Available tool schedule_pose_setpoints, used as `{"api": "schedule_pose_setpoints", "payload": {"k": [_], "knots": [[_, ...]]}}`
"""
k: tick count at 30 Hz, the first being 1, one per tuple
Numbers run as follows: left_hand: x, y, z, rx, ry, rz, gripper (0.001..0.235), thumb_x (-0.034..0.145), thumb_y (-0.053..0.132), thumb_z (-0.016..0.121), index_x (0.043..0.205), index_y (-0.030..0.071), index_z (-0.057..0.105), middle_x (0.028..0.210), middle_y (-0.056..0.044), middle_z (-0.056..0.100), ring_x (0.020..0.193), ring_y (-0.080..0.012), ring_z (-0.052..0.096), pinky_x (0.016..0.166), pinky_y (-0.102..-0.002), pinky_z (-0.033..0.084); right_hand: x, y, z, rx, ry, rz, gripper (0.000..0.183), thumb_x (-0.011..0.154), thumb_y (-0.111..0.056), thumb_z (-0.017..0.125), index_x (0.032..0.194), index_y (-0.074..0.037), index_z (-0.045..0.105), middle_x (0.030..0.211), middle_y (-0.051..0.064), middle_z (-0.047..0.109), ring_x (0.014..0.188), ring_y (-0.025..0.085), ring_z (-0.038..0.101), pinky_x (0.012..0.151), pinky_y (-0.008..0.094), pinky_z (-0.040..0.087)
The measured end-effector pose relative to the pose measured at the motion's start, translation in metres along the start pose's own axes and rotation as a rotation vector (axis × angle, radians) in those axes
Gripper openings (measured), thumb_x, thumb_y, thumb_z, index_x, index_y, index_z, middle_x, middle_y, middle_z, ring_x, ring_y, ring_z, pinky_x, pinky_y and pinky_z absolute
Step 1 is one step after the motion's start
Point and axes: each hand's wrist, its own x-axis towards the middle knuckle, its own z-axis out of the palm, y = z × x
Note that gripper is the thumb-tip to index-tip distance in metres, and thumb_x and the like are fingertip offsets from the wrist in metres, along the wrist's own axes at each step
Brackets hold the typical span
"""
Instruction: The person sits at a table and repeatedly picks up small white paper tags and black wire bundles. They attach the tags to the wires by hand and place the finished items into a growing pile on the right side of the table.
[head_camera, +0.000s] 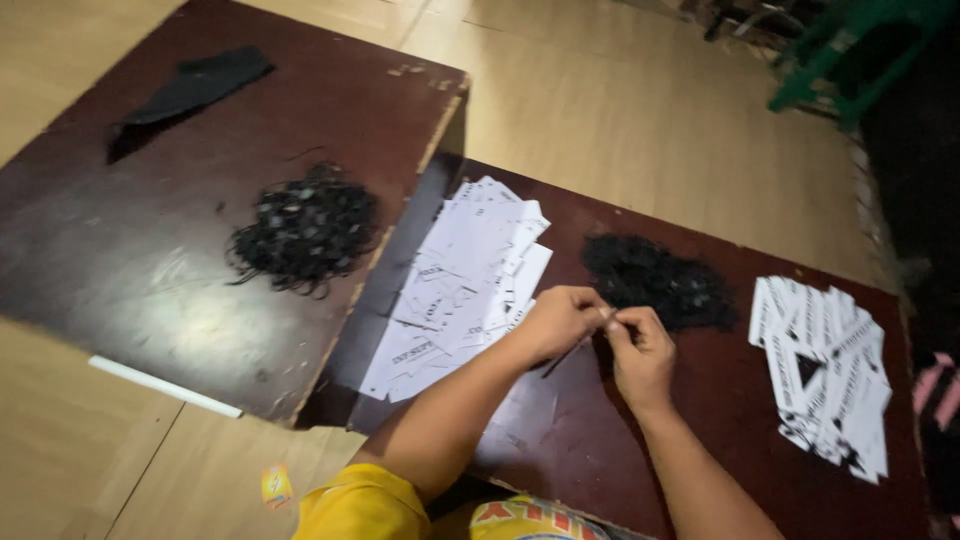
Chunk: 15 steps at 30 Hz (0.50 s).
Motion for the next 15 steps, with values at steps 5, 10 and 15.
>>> {"api": "schedule_pose_setpoints", "payload": {"k": [5, 10, 15], "knots": [[0.014, -0.019, 0.012, -0.092, 0.006, -0.043, 0.018, 0.091, 0.025, 0.068, 0.098, 0.012, 0.078, 0.074, -0.012, 0.073, 0.069, -0.0223, 0.074, 0.058, -0.031, 0.057, 0.002, 0.008, -0.001, 0.037, 0.021, 0.013, 0.011, 0.086, 0.003, 0.075, 0.088, -0.007, 0.072, 0.079, 0.008, 0.067, 0.082, 0.024, 0.069, 0.079, 0.039, 0.054], [0.007, -0.014, 0.011, -0.194, -0.003, -0.088, 0.015, 0.088, 0.019, 0.072, 0.097, 0.008, 0.078, 0.071, -0.013, 0.071, 0.063, -0.0166, 0.072, 0.049, -0.021, 0.055, 0.006, -0.003, -0.005, 0.03, 0.004, 0.017, 0.01, 0.085, 0.002, 0.077, 0.085, -0.008, 0.072, 0.079, 0.006, 0.067, 0.081, 0.024, 0.069, 0.078, 0.038, 0.054], [0.007, -0.016, 0.011, -0.138, 0.033, -0.031, 0.012, 0.084, 0.016, 0.075, 0.093, 0.008, 0.079, 0.066, -0.013, 0.07, 0.058, -0.0169, 0.068, 0.045, -0.024, 0.052, 0.011, -0.019, -0.012, -0.068, -0.09, -0.109, 0.009, 0.088, 0.001, 0.073, 0.087, -0.007, 0.07, 0.079, 0.009, 0.065, 0.078, 0.03, 0.069, 0.075, 0.041, 0.055]]}}
